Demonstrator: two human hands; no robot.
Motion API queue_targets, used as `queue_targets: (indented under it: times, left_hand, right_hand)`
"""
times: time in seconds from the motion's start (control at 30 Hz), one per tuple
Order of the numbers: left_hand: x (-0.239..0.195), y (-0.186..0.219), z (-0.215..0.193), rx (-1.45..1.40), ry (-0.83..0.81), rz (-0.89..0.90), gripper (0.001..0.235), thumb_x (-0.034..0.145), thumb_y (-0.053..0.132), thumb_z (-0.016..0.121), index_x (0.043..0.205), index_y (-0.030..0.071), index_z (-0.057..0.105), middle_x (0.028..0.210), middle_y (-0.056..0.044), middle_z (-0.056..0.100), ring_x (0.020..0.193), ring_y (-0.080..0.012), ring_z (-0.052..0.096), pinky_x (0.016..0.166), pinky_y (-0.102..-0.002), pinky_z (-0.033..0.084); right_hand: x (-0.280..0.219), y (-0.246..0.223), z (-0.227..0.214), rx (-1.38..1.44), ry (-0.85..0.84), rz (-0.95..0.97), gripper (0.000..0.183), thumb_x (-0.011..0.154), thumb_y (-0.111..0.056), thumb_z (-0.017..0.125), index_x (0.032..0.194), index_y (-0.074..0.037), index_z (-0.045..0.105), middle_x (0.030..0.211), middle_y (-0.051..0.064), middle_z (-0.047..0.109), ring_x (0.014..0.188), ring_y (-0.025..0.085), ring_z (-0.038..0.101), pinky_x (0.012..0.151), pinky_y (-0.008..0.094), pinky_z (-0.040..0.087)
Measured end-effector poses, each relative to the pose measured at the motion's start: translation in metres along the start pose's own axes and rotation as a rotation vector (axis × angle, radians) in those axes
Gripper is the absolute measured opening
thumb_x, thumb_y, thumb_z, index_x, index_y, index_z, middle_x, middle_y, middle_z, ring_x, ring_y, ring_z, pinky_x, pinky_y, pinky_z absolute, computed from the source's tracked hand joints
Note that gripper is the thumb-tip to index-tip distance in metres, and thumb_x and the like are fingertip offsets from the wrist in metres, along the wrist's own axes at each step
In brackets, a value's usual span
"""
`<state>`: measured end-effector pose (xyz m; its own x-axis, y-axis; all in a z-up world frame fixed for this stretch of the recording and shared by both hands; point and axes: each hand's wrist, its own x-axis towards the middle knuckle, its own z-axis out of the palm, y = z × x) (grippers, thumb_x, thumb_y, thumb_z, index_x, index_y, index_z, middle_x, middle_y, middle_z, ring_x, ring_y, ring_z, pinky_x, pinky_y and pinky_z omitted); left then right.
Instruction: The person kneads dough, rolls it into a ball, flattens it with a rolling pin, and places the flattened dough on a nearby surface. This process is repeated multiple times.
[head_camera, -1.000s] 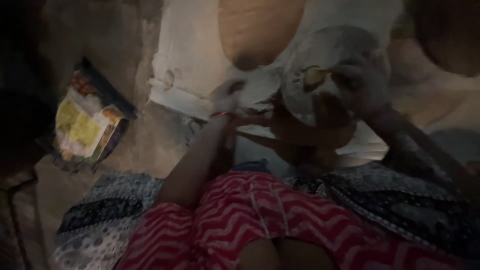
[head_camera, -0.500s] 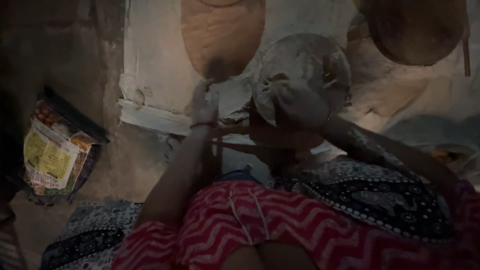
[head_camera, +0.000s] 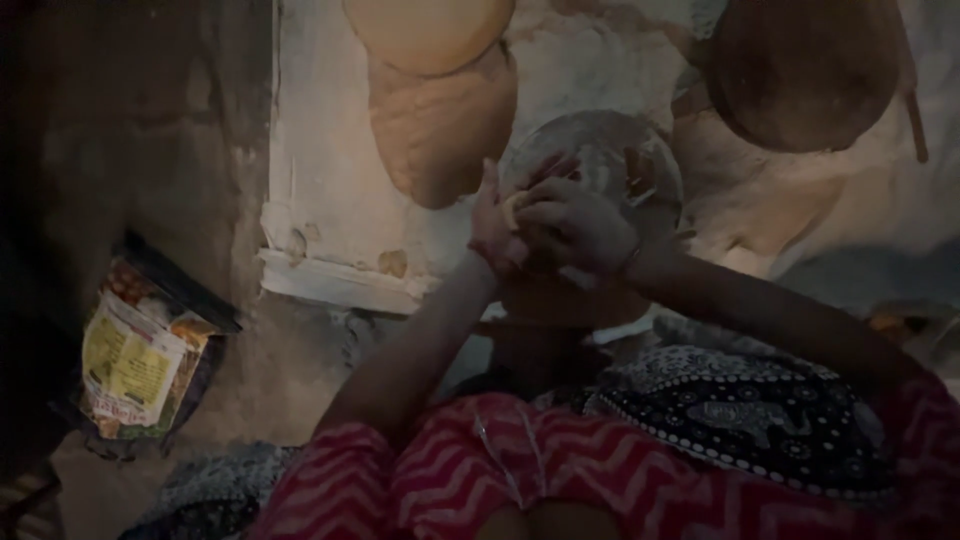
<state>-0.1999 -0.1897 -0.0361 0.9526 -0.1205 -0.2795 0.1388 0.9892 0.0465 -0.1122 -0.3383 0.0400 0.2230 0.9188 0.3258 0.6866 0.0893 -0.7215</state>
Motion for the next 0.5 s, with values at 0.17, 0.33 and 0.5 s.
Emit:
queue_targets:
  times: [0.17, 0.33, 0.5]
  left_hand:
    - [0.009, -0.025, 0.041, -0.082, -0.33, 0.403, 0.077, 0.106, 0.061, 0.043, 0.16, 0.005, 0.043, 0.154, -0.017, 0.051, 0.141, -0.0335, 0.046, 0.119, -0.048, 0.039]
    - [0.06, -0.119, 0.1, -0.101, -0.359, 1.159, 0.078, 0.1, 0.054, 0.049, 0.16, 0.007, 0.036, 0.162, -0.015, 0.037, 0.149, -0.0316, 0.033, 0.123, -0.047, 0.028]
    - [0.083, -0.118, 0.103, 0.046, -0.401, 1.246, 0.082, 0.101, 0.054, 0.05, 0.164, 0.007, 0.027, 0.169, -0.015, 0.024, 0.155, -0.0334, 0.022, 0.127, -0.049, 0.018]
  right_hand:
    - [0.005, -0.003, -0.016, -0.088, -0.032, 0.276, 0.042, 0.086, -0.025, 0.069, 0.123, -0.007, 0.061, 0.124, 0.015, 0.061, 0.119, 0.035, 0.06, 0.102, 0.045, 0.048]
    - [0.003, 0.012, -0.003, -0.228, 0.043, 0.166, 0.072, 0.094, -0.043, 0.054, 0.152, -0.002, 0.041, 0.157, 0.022, 0.039, 0.147, 0.043, 0.034, 0.121, 0.059, 0.025]
    - [0.007, 0.009, -0.024, -0.258, 0.262, 0.168, 0.089, 0.091, -0.05, 0.05, 0.164, -0.002, 0.031, 0.173, 0.023, 0.022, 0.163, 0.046, 0.013, 0.129, 0.065, 0.01]
